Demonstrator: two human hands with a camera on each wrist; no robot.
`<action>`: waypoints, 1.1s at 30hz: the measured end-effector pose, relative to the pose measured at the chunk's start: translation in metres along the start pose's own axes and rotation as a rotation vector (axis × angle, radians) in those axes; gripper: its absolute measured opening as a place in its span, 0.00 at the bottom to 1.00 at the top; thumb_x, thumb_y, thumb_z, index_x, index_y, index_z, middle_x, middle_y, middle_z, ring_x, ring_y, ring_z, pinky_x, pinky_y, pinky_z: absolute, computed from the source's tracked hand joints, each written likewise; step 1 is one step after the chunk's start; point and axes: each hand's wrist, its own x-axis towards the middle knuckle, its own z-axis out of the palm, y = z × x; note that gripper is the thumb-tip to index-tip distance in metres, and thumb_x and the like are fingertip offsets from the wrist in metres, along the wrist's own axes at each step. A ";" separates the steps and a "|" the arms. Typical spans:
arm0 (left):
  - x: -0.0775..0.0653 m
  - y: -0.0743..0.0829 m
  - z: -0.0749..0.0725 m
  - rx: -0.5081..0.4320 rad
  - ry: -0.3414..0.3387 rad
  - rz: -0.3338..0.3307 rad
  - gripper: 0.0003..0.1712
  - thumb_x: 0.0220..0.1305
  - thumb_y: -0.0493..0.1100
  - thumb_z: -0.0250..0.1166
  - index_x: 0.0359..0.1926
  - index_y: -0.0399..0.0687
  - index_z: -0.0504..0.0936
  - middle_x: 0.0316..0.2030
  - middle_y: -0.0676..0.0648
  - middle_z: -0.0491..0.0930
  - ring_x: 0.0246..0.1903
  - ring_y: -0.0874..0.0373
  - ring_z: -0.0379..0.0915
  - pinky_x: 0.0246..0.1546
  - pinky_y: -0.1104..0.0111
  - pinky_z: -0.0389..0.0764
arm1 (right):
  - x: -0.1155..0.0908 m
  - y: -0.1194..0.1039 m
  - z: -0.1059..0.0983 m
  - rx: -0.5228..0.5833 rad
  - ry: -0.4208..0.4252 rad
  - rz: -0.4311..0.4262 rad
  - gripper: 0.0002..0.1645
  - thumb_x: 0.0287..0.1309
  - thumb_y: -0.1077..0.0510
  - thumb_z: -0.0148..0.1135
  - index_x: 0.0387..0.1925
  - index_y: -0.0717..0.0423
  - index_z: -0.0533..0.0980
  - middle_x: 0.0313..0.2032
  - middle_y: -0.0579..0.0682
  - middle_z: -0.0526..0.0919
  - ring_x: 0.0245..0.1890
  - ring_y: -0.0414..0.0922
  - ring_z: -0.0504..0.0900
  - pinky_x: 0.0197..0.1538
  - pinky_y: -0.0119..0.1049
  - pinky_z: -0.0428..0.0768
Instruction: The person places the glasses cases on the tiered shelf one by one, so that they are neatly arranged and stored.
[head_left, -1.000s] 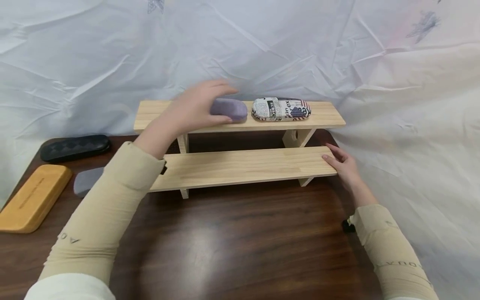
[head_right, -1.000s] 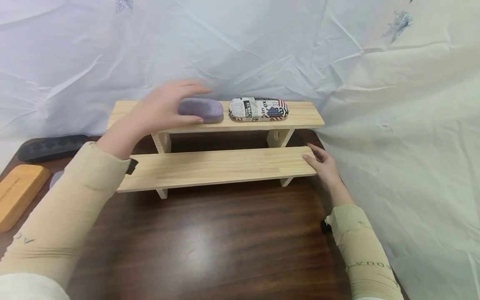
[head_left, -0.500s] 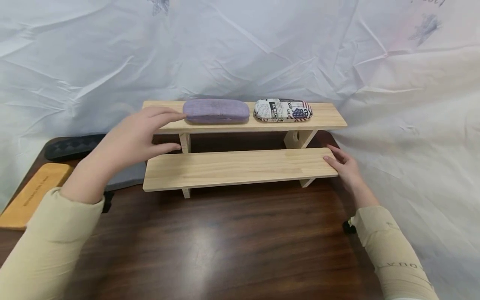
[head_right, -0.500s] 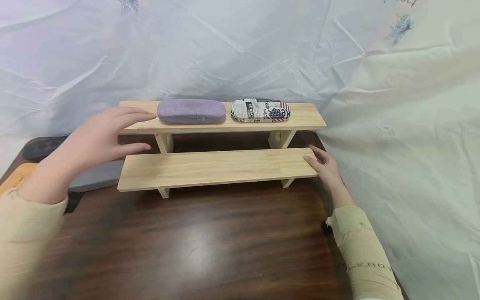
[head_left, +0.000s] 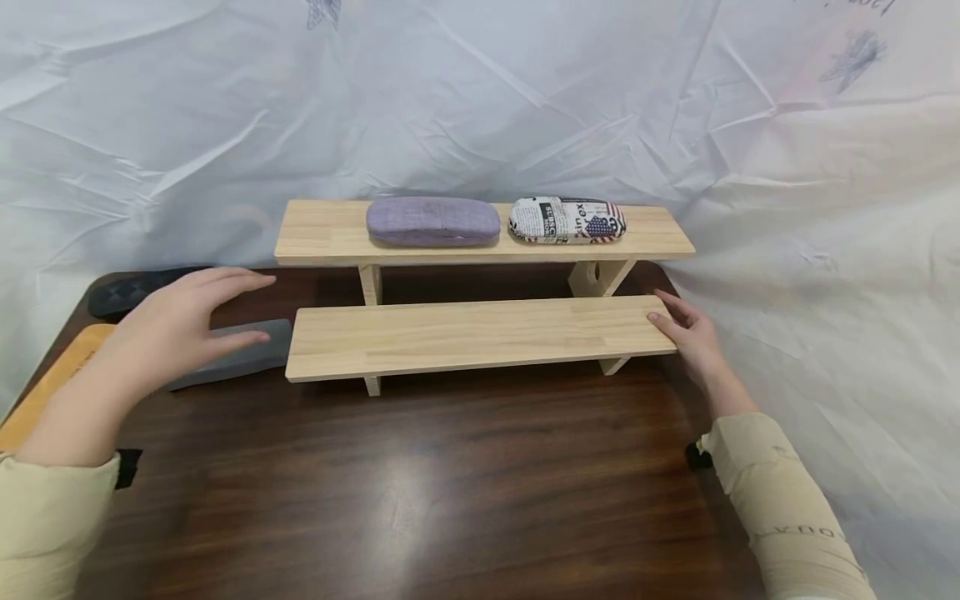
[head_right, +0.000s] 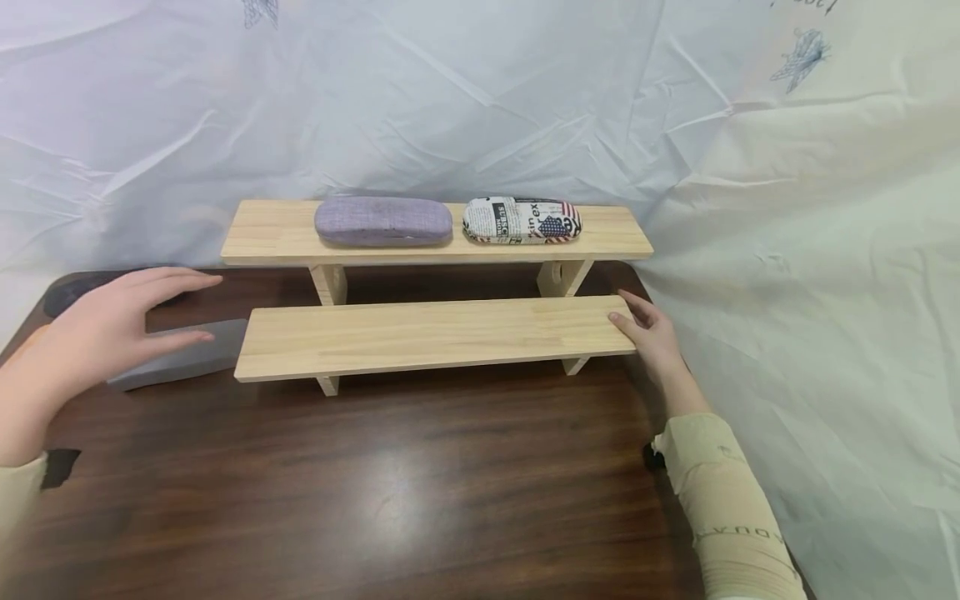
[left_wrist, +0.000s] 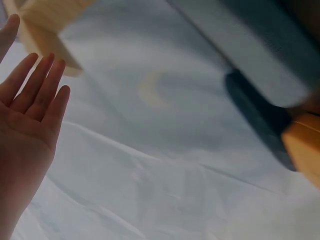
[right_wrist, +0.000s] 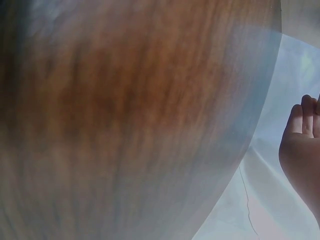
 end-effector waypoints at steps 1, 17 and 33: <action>-0.003 -0.005 0.002 -0.001 -0.001 -0.009 0.41 0.52 0.41 0.85 0.67 0.39 0.80 0.62 0.32 0.81 0.62 0.33 0.76 0.57 0.40 0.78 | 0.000 0.000 0.000 0.008 0.000 0.001 0.41 0.73 0.53 0.68 0.82 0.45 0.63 0.83 0.64 0.56 0.50 0.23 0.78 0.45 0.16 0.82; -0.039 -0.076 0.039 -0.001 -0.097 -0.162 0.46 0.49 0.43 0.86 0.66 0.27 0.77 0.63 0.22 0.75 0.61 0.25 0.71 0.54 0.34 0.75 | 0.003 -0.001 0.000 0.008 0.008 0.020 0.43 0.73 0.52 0.68 0.82 0.48 0.62 0.82 0.65 0.56 0.49 0.24 0.79 0.45 0.16 0.82; -0.047 -0.111 0.055 0.031 -0.192 -0.233 0.48 0.50 0.45 0.85 0.66 0.23 0.75 0.64 0.19 0.71 0.60 0.21 0.69 0.55 0.29 0.73 | 0.001 -0.001 0.001 0.016 0.010 0.012 0.42 0.73 0.53 0.67 0.82 0.48 0.63 0.82 0.63 0.57 0.50 0.24 0.79 0.45 0.17 0.82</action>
